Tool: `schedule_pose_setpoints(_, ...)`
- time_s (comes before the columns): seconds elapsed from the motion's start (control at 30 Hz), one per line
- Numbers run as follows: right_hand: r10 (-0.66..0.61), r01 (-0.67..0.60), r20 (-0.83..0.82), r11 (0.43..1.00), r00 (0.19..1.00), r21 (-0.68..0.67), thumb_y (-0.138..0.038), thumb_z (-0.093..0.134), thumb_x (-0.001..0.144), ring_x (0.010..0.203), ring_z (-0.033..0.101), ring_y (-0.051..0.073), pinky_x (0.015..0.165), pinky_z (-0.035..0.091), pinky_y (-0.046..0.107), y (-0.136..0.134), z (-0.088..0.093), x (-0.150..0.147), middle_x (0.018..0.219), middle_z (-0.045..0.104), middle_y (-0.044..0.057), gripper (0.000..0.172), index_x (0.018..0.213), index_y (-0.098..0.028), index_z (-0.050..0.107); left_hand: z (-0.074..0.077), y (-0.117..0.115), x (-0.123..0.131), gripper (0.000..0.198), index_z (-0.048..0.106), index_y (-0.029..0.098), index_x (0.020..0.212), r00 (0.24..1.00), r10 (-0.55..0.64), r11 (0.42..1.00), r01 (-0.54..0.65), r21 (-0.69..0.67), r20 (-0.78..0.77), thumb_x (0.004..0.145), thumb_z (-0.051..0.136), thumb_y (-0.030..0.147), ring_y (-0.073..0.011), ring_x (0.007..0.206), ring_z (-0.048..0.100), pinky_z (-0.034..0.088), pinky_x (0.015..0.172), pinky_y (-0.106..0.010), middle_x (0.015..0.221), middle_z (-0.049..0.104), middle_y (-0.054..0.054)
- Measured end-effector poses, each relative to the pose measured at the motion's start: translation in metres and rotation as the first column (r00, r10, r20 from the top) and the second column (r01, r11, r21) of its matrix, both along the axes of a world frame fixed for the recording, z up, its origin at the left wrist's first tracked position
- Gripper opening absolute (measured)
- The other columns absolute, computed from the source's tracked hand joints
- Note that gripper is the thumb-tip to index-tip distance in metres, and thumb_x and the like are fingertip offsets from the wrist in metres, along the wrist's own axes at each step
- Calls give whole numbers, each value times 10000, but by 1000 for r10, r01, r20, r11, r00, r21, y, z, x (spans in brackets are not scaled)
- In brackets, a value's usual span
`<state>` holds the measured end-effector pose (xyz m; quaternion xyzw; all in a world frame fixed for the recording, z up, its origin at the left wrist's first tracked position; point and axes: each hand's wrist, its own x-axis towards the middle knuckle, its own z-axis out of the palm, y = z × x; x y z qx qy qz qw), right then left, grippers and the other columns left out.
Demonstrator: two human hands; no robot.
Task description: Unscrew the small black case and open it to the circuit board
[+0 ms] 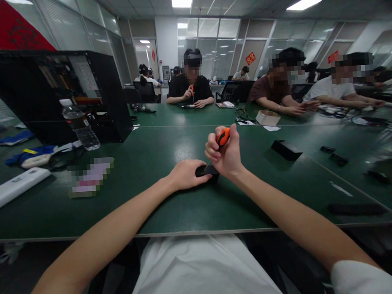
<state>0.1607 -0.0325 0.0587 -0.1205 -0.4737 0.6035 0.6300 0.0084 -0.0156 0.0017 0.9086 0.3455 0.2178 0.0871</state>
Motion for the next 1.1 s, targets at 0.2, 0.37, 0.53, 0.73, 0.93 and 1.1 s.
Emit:
schedule_pose_setpoints(0.2, -33, 33, 35, 999, 999, -11, -735, 670, 787, 409, 233, 69, 370, 202, 186, -2, -3, -4, 556, 376, -82, 573, 766, -246, 374, -1, 1, 0, 367, 693, 173, 917, 1000, 7, 1000, -7, 3, -1, 907, 628, 534, -202, 735, 650, 397, 632, -275, 864, 729, -49)
schedule_pose_setpoints(0.37, -13, 13, 58, 1000, 998, -14, -747, 686, 755, 404, 233, 71, 369, 204, 184, -4, -4, -6, 544, 380, -86, 564, 791, -255, 412, -1, 1, 0, 363, 684, 167, 931, 1000, -4, 1000, 4, 2, 11, 909, 628, 524, -206, 738, 652, 407, 638, -280, 857, 722, -51)
schedule_pose_setpoints(0.53, -28, 31, 78, 999, 997, -38, -768, 654, 765, 400, 212, 70, 368, 189, 180, -2, -2, -2, 534, 368, -86, 571, 787, -255, 404, 1, -1, 0, 346, 700, 173, 960, 1000, -1, 1000, 2, -9, 14, 906, 636, 509, -212, 763, 668, 424, 648, -283, 884, 732, -52)
schedule_pose_setpoints(0.73, 11, -9, 47, 999, 999, -51, -761, 637, 801, 402, 203, 62, 375, 171, 162, 0, -2, 1, 526, 376, -82, 567, 775, -243, 408, 2, -1, 0, 340, 708, 177, 973, 1000, -2, 1000, 2, -3, 9, 910, 634, 503, -209, 763, 670, 408, 638, -280, 888, 738, -48)
schedule_pose_setpoints(0.93, -7, 11, 69, 998, 998, -66, -778, 600, 816, 409, 189, 69, 382, 169, 176, -1, -2, -1, 519, 358, -83, 570, 770, -243, 410, 1, -1, 1, 354, 694, 172, 919, 1000, 3, 1000, -3, 1, -1, 911, 625, 519, -206, 740, 662, 400, 624, -283, 873, 735, -51)
schedule_pose_setpoints(1.1, 23, -20, 34, 997, 999, -79, -803, 568, 829, 413, 188, 63, 380, 181, 169, -1, -2, 0, 518, 356, -79, 591, 763, -235, 418, 1, -1, 1, 358, 705, 173, 955, 1000, 0, 1000, 0, -6, 8, 906, 629, 519, -219, 773, 674, 429, 654, -286, 900, 743, -60)
